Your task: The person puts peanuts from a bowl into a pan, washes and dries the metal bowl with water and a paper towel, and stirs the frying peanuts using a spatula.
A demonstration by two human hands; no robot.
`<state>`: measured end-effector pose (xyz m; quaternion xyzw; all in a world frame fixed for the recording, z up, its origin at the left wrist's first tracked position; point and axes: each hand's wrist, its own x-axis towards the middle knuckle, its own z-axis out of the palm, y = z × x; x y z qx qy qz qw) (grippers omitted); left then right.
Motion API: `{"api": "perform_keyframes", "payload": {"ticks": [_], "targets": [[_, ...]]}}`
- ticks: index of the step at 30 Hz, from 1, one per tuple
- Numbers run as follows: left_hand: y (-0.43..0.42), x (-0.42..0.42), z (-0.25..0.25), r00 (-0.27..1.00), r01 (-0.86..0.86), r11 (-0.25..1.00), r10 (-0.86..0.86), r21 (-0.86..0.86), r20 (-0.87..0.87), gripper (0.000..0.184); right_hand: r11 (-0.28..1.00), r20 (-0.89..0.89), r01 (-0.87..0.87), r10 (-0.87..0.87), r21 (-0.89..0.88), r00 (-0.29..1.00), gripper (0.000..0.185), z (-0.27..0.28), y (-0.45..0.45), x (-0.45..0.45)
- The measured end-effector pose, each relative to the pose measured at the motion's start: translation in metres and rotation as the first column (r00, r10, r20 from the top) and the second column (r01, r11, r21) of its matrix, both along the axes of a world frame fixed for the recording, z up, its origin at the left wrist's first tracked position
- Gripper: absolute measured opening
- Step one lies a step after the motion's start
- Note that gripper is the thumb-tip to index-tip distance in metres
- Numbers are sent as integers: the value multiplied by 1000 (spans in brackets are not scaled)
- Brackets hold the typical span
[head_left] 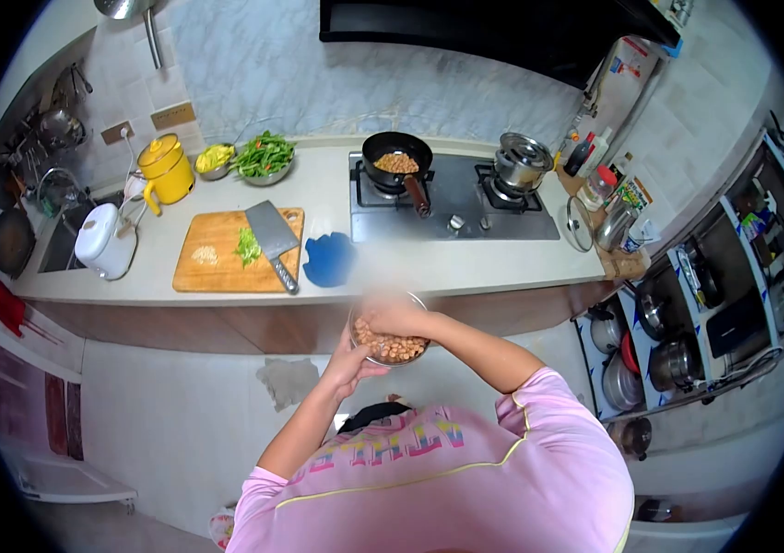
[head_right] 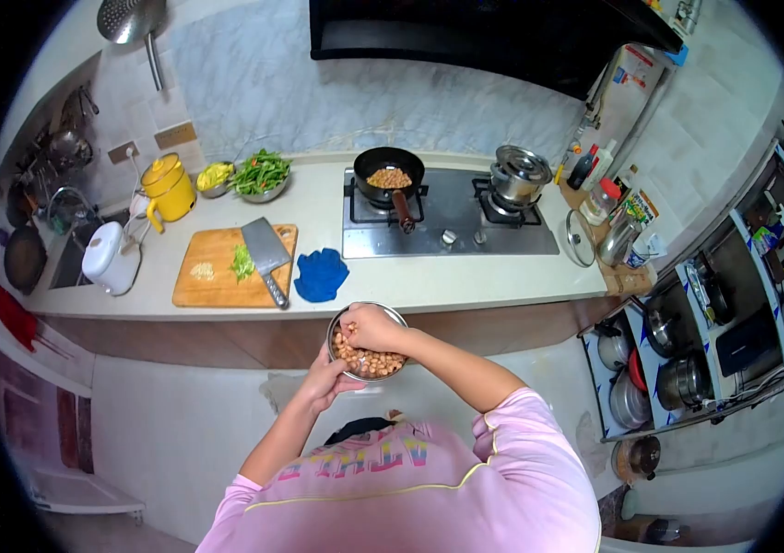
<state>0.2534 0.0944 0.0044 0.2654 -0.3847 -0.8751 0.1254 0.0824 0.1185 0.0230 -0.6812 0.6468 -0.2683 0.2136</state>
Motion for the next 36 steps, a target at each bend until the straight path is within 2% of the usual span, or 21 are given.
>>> {"api": "perform_keyframes", "payload": {"ticks": [3, 4, 8, 10, 12, 17, 19, 20, 22, 23, 25, 26, 27, 29, 30, 31, 33, 34, 35, 36], "targets": [[-12, -20, 7, 999, -46, 999, 46, -18, 23, 68, 997, 74, 64, -67, 48, 995, 11, 15, -15, -25], [-17, -27, 6, 998, -55, 998, 55, -15, 4, 68, 999, 212, 33, -34, 8, 977, 13, 20, -16, -32], [-39, -57, 24, 996, -89, 996, 89, -31, 15, 57, 997, 121, -64, 58, 48, 991, 10, 19, -54, -75], [-47, -73, 38, 991, -134, 990, 134, -46, -5, 57, 995, 240, -95, 90, 12, 967, 9, 18, -70, -91], [-59, -91, 39, 984, -174, 984, 172, -44, -41, 58, 987, 347, -135, 99, 82, 933, 8, 25, -86, -112], [-84, -127, 50, 968, -249, 967, 247, -53, -39, 60, 964, 675, -129, -64, 232, 735, 8, 63, -144, -167], [-93, -137, 56, 958, -286, 956, 285, -61, -26, 60, 962, 765, -90, -147, 258, 627, 9, 77, -179, -190], [-95, -140, 60, 950, -311, 949, 310, -56, -31, 61, 963, 840, -55, -203, 265, 504, 10, 85, -193, -201], [-104, -142, 56, 943, -331, 942, 330, -51, -36, 66, 939, 810, -57, -261, 340, 525, 9, 99, -222, -235], [-107, -143, 54, 940, -340, 939, 339, -48, -36, 69, 946, 788, 51, -295, 319, 540, 10, 93, -238, -249], [-108, -142, 58, 924, -383, 923, 382, -50, -22, 70, 931, 625, 222, -361, 291, 692, 11, 76, -263, -279], [-108, -140, 60, 918, -396, 917, 396, -52, -10, 70, 936, 515, 214, -335, 280, 789, 12, 54, -279, -299], [-109, -139, 60, 912, -409, 911, 410, -54, 1, 70, 942, 393, 204, -300, 268, 869, 19, 33, -292, -315], [-109, -133, 57, 898, -438, 897, 439, -56, 9, 70, 884, 130, 199, -277, 423, 952, 39, 32, -290, -319], [-108, -131, 54, 887, -459, 887, 461, -54, 23, 70, 863, 148, 145, -244, 485, 958, 54, 31, -294, -325], [-107, -130, 52, 876, -479, 876, 481, -50, 33, 69, 900, 272, 133, -262, 416, 926, 47, 29, -294, -328], [-105, -130, 59, 867, -498, 867, 498, -27, 20, 68, 898, 89, 304, -348, 318, 933, 37, 33, -294, -337], [-104, -131, 58, 860, -509, 858, 510, -71, 9, 61, 929, 6, 328, -334, 170, 943, 32, 28, -294, -347], [-104, -131, 58, 869, -495, 867, 495, -56, -8, 62, 943, -78, 331, -329, 13, 941, 27, 20, -294, -353], [-105, -131, 56, 871, -491, 868, 491, -71, -18, 62, 926, -9, 376, -376, -20, 927, 21, 43, -273, -334]]}}
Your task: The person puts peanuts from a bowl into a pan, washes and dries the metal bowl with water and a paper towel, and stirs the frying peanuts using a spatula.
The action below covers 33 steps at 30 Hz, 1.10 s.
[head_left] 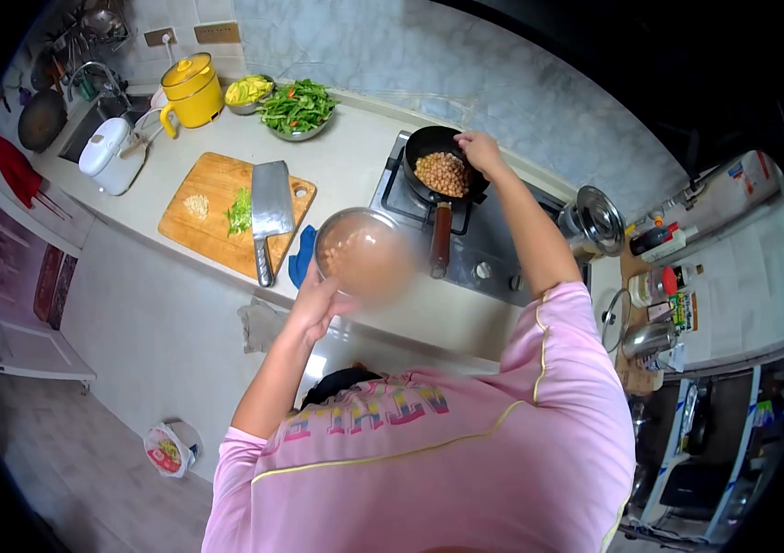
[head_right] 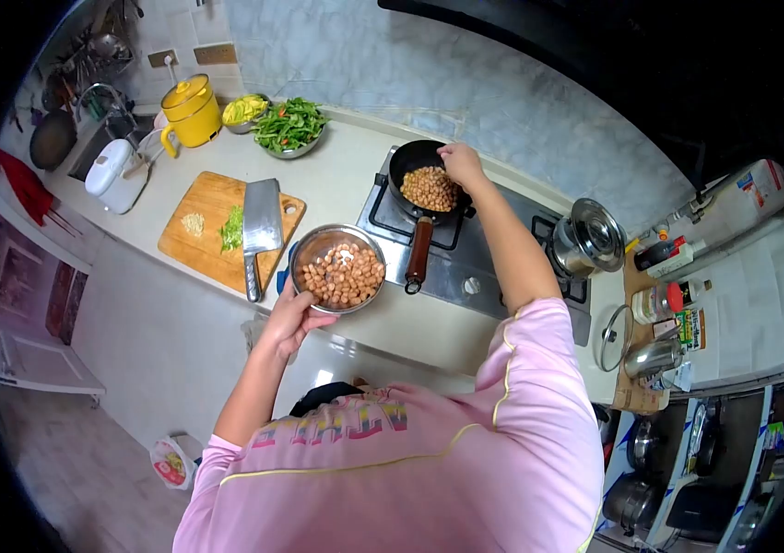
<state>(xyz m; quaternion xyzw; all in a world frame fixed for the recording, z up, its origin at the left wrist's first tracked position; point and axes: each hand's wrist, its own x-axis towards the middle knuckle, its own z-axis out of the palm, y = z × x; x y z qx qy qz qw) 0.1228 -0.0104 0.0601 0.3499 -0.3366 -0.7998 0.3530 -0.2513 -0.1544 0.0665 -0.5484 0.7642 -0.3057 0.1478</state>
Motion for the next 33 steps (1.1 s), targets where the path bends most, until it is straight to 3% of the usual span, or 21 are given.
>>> {"api": "perform_keyframes", "payload": {"ticks": [1, 4, 7, 9, 12, 15, 18, 20, 22, 25, 27, 29, 30, 33], "targets": [[0, 1, -3, 1000, 4, 1000, -4, -16, 0, 63, 996, -109, -36, 27, -77, 994, 19, 16, 17, 15], [7, 5, -8, 1000, -4, 999, 4, -49, -3, 63, 951, 219, -218, 265, -217, 939, 22, 45, 82, 76], [15, 14, -15, 999, 29, 997, -31, -67, -17, 64, 892, 278, -446, 446, -68, 850, 34, 60, 164, 153], [21, 20, -22, 999, 45, 995, -47, -88, -25, 63, 812, -20, -583, 583, -31, 813, 46, 56, 196, 186], [33, 30, -27, 998, 56, 994, -59, -93, -28, 62, 834, -253, -547, 544, 65, 800, 71, 20, 210, 208], [43, 39, -27, 995, 94, 995, -95, -12, -29, 58, 815, -266, -561, 578, 143, 771, 76, 6, 214, 220], [46, 43, -32, 979, 199, 979, -196, 48, -62, 53, 776, -330, -625, 613, 84, 718, 71, -10, 216, 232], [51, 43, -30, 974, 220, 974, -215, 54, -77, 52, 723, -252, -678, 685, 128, 683, 66, -27, 212, 237], [55, 44, -26, 964, 254, 963, -244, 88, -107, 50, 676, -308, -714, 728, 181, 612, 63, -41, 214, 240], [60, 46, -27, 949, 310, 943, -298, 123, -104, 48, 656, -209, -692, 754, 302, 623, 50, -42, 219, 249], [64, 46, -35, 940, 338, 928, -324, 158, -108, 47, 664, -11, -669, 713, 334, 701, 43, -31, 231, 253], [64, 43, -54, 932, 362, 922, -358, 137, -51, 49, 737, -49, -628, 657, 248, 752, 32, -28, 233, 255], [64, 37, -25, 925, 379, 911, -366, 161, -105, 54, 750, -80, -627, 652, 212, 754, 31, -31, 228, 248], [55, 32, -4, 929, 368, 914, -353, 170, -111, 58, 744, -189, -658, 667, 116, 721, 28, -26, 209, 234]]}}
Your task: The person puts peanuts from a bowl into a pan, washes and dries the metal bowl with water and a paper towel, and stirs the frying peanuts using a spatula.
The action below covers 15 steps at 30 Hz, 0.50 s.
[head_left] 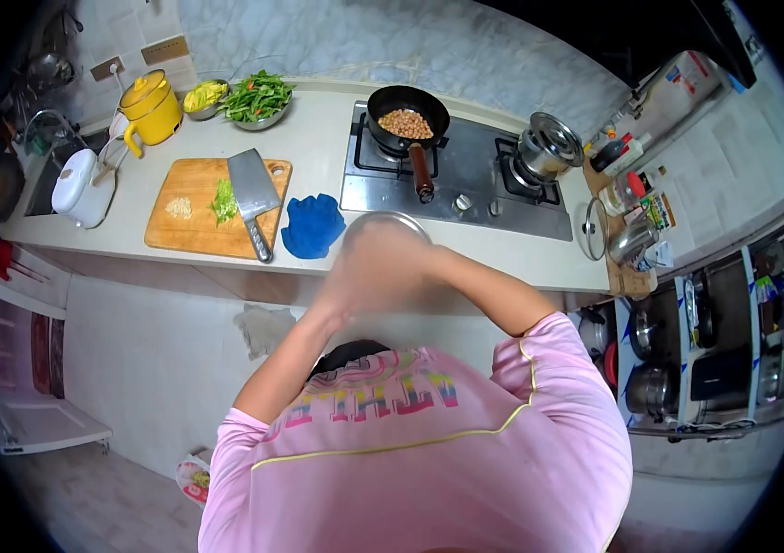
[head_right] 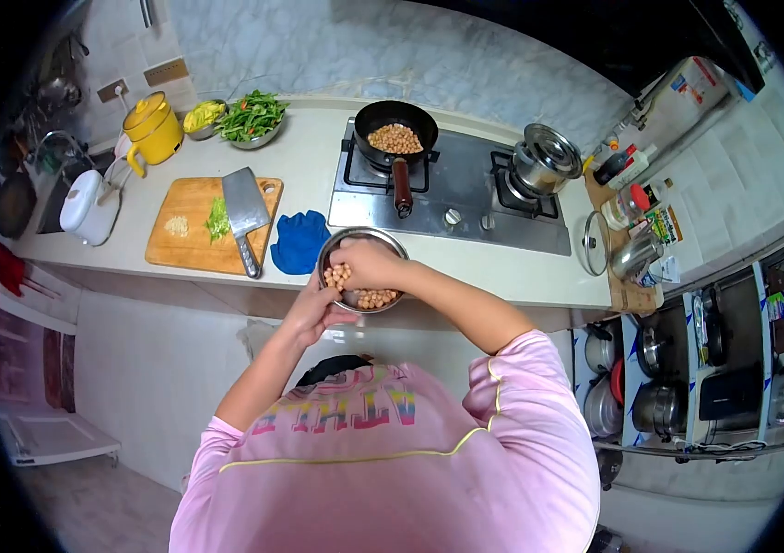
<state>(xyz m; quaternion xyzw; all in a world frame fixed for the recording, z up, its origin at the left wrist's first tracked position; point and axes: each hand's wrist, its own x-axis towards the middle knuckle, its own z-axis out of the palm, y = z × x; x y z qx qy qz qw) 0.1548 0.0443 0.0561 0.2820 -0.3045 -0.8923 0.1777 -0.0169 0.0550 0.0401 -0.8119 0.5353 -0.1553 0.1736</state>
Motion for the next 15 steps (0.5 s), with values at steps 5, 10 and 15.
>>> {"api": "perform_keyframes", "payload": {"ticks": [5, 10, 15], "targets": [[-31, -17, 1, 997, -55, 949, 68, -311, 30, 57, 991, 183, 9, 15, -130, 983, 28, 9, -46, -28], [-60, -37, 8, 993, -105, 950, 116, -296, 22, 50, 993, 364, 117, -109, -2, 925, 16, 48, -75, -47], [-87, -59, 15, 990, -141, 959, 143, -246, -12, 49, 924, 622, 138, -346, 357, 702, 14, 59, -108, -73]]}}
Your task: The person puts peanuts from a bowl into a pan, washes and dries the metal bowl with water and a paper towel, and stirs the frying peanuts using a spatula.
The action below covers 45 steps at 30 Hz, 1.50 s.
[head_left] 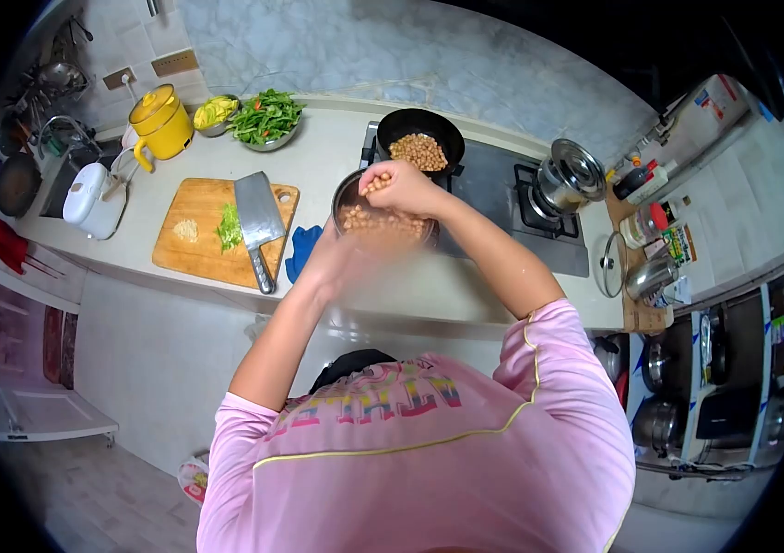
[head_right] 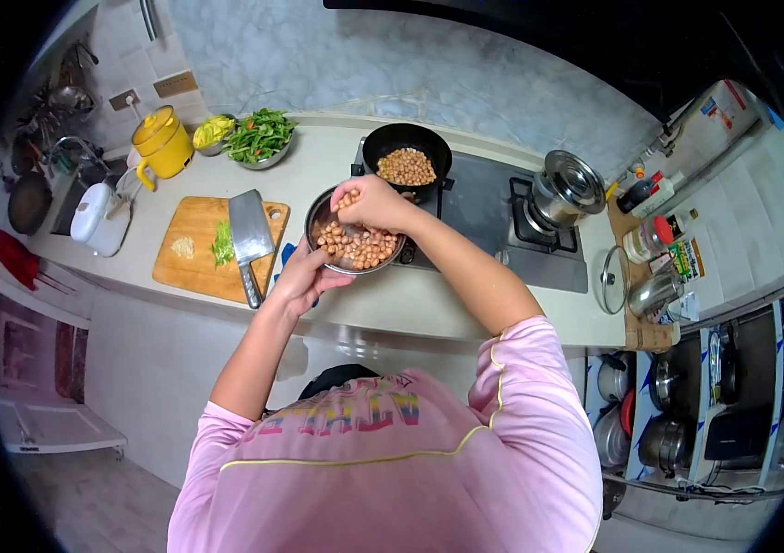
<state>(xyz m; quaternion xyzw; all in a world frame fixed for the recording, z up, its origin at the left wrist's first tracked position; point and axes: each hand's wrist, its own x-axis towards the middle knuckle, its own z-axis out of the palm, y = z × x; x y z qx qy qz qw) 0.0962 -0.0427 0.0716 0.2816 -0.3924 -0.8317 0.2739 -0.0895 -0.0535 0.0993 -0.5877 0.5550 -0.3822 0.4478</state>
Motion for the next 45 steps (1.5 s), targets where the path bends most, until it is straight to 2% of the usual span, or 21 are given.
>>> {"api": "perform_keyframes", "payload": {"ticks": [4, 9, 13, 15, 16, 17, 18, 19, 21, 22, 24, 26, 27, 29, 31, 33, 37, 39, 41, 42, 45], "targets": [[-11, -15, 18, 999, -41, 998, 40, 40, 24, 47, 978, 284, 102, -153, 184, 946, 12, 22, -23, -19], [-27, -30, 17, 995, -99, 991, 98, 88, 18, 47, 983, 562, 116, -175, 140, 808, 15, 25, -64, -63], [-32, -29, 17, 990, -142, 988, 140, 65, 33, 47, 943, 333, 322, -332, 86, 883, 11, -6, -103, -117], [-33, -26, 16, 986, -166, 985, 164, 54, 40, 48, 921, 46, 390, -389, -16, 920, 11, -27, -114, -140], [-34, -24, 14, 984, -177, 983, 175, 50, 44, 48, 936, -205, 321, -346, -146, 916, 14, -57, -129, -163], [-34, -20, 11, 981, -190, 981, 187, 49, 51, 49, 944, -442, 215, -310, -252, 842, 18, -82, -139, -180], [-37, -18, 2, 976, -210, 977, 208, 39, 59, 50, 978, -608, 207, -163, 3, 777, 32, -72, -132, -174], [-39, -15, -7, 974, -221, 975, 219, 21, 61, 50, 992, -762, 69, 38, 108, 647, 38, -66, -127, -170], [-42, -11, -20, 970, -236, 972, 237, -23, 55, 51, 996, -860, -66, 80, 54, 503, 40, -65, -128, -172], [-42, -9, -21, 965, -249, 969, 249, -10, 79, 52, 997, -845, 31, 44, 71, 533, 29, -34, -112, -152], [-41, -5, -20, 966, -245, 969, 246, -17, 79, 53, 985, -732, 35, -151, -171, 664, 28, 0, -83, -128], [-36, -6, -14, 971, -232, 973, 232, -10, 63, 52, 979, -486, -69, -33, -190, 873, 29, 37, -36, -80], [-32, -6, -11, 975, -215, 977, 215, -14, 49, 51, 963, -469, -167, 51, -210, 882, 31, 44, -18, -57], [-24, -7, -2, 985, -174, 984, 174, -32, 20, 50, 831, -572, -438, 185, -343, 799, 42, 29, 3, -28], [-18, -5, 4, 993, -118, 993, 118, -2, 26, 48, 835, -766, -457, 69, -306, 639, 62, 11, 18, -16], [-15, -3, 5, 996, -87, 996, 86, 19, 31, 46, 821, -802, -466, 19, -329, 598, 66, -6, 23, -12], [-22, 1, -2, 999, 2, 999, -4, 48, 45, 40, 909, -752, -398, 174, -126, 636, 62, -8, 32, -3], [-36, -6, -6, 999, 45, 999, -45, 2, 28, 36, 922, -757, -356, 123, -153, 642, 55, -9, 24, -4], [-49, -21, 8, 998, 41, 997, -37, -71, 56, 37, 847, -734, -375, -25, -376, 679, 50, -4, 10, -13], [-55, -29, 21, 998, 31, 992, -24, -126, 57, 40, 900, -730, -322, 6, -295, 684, 48, -8, -6, -22], [-94, -70, 35, 999, 34, 966, -26, -257, 33, 54, 836, -727, -272, -200, -476, 657, 48, 3, -46, -53]]}}
